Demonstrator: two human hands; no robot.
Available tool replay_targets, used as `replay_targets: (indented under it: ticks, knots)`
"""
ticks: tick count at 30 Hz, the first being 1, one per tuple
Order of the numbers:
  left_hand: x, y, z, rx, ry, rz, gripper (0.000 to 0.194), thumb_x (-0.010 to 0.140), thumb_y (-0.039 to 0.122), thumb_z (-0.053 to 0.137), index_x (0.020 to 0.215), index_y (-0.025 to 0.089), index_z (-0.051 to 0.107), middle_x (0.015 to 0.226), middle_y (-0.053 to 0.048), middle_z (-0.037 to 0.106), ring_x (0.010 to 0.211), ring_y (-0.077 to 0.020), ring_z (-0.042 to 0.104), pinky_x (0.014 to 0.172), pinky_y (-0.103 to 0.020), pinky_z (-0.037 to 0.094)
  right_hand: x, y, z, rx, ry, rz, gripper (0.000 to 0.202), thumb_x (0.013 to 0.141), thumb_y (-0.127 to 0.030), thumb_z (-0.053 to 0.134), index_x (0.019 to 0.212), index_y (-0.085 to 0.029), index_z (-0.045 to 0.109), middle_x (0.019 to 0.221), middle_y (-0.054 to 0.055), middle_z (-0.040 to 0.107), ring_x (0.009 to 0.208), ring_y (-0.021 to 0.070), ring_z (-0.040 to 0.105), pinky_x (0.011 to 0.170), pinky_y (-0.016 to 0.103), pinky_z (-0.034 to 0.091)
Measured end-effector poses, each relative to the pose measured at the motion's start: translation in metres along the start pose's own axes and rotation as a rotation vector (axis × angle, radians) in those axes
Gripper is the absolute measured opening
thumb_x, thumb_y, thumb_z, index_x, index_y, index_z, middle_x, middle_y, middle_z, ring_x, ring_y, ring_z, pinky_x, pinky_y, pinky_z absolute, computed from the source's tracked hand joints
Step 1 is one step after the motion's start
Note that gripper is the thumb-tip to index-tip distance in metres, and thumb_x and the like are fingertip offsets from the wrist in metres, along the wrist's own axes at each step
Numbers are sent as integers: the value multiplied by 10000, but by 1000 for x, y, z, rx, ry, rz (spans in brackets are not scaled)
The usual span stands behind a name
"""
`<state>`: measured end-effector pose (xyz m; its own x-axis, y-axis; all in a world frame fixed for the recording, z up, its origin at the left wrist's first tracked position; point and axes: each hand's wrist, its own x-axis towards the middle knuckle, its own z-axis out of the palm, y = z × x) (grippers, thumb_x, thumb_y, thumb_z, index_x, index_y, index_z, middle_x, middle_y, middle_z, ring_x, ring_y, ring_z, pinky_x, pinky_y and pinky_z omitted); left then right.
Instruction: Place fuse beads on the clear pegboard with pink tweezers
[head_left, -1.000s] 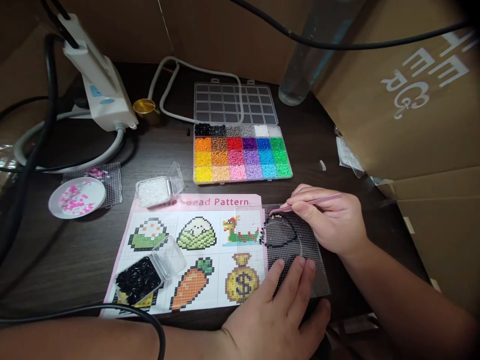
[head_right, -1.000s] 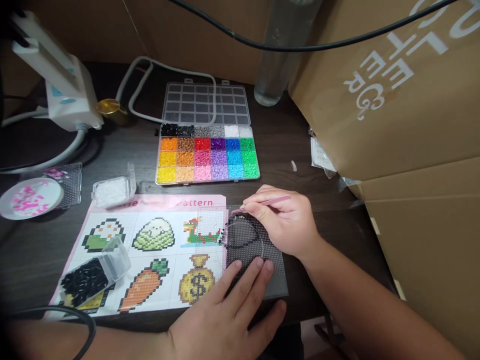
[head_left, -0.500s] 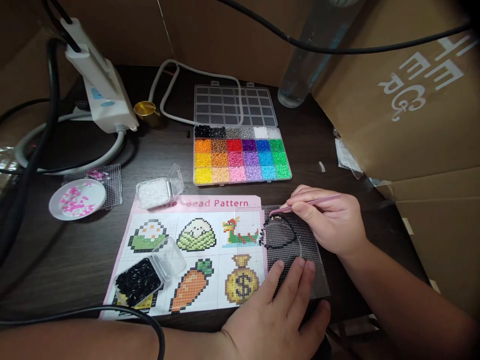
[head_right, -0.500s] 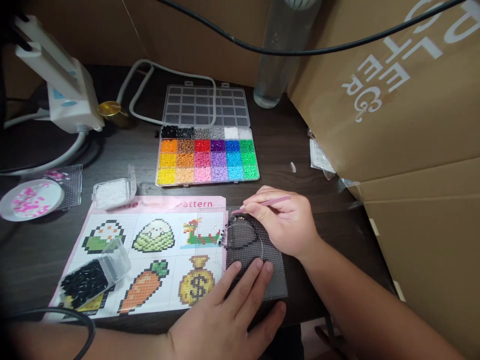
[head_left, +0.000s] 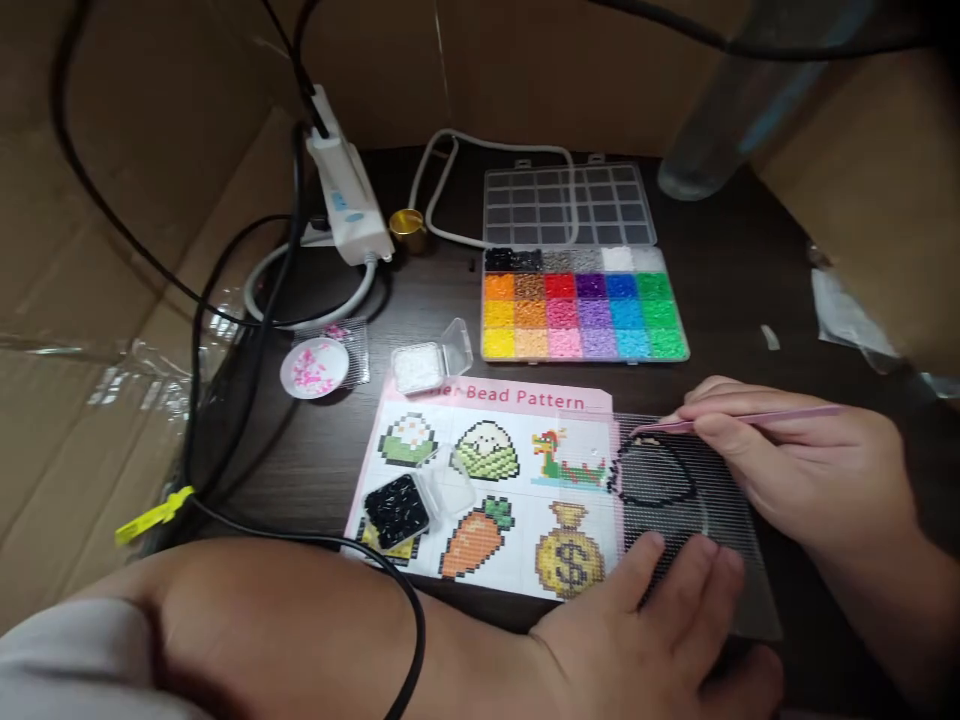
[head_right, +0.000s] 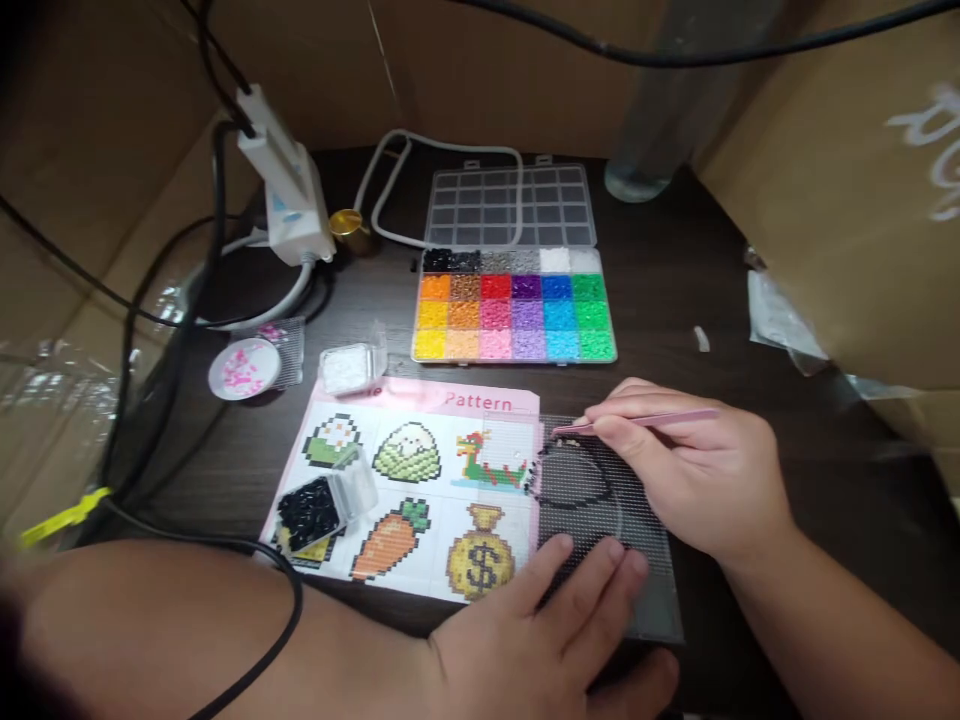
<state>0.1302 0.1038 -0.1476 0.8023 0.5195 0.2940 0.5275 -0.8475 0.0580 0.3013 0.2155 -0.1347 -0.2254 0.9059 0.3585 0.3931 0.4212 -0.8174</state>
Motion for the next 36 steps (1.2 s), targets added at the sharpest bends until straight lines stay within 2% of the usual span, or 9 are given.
replay_targets:
  ticks: [4,10,14,24,36]
  knots:
    - [-1,0,-1,19,-18,2,409,976,366,376,1322,362,594,1422,-103,567,1304,-272,537,1060,-451,317,-2,4,-2,-7,21,-52,296,819,-63,686,903,-319,808,808,7,765,768,177,710,675,289,593]
    - [0,1,0,-12,-39,2,413,976,368,375,1327,348,593,1431,-107,558,1319,-277,524,1073,-454,305,-3,3,0,0,37,23,251,857,-145,682,899,-365,795,833,-25,755,782,195,699,686,351,584]
    - [0,1,2,-23,0,-17,415,962,400,404,1325,339,596,1419,-98,571,1327,-282,516,1091,-457,284,-1,2,0,46,35,2,195,854,-153,689,882,-314,795,799,-12,761,753,179,703,657,322,582]
    - [2,-3,4,-41,-6,4,418,957,436,423,1314,331,612,1408,-116,575,1302,-284,526,1097,-463,227,8,-2,0,76,-18,18,156,878,-183,659,832,-219,803,753,40,761,693,168,686,628,310,575]
    - [2,-3,4,-18,2,12,410,972,407,390,1318,352,603,1415,-105,570,1320,-279,521,1095,-469,221,8,-3,0,89,-27,-5,170,863,-120,655,819,-210,793,752,28,756,698,150,683,631,286,563]
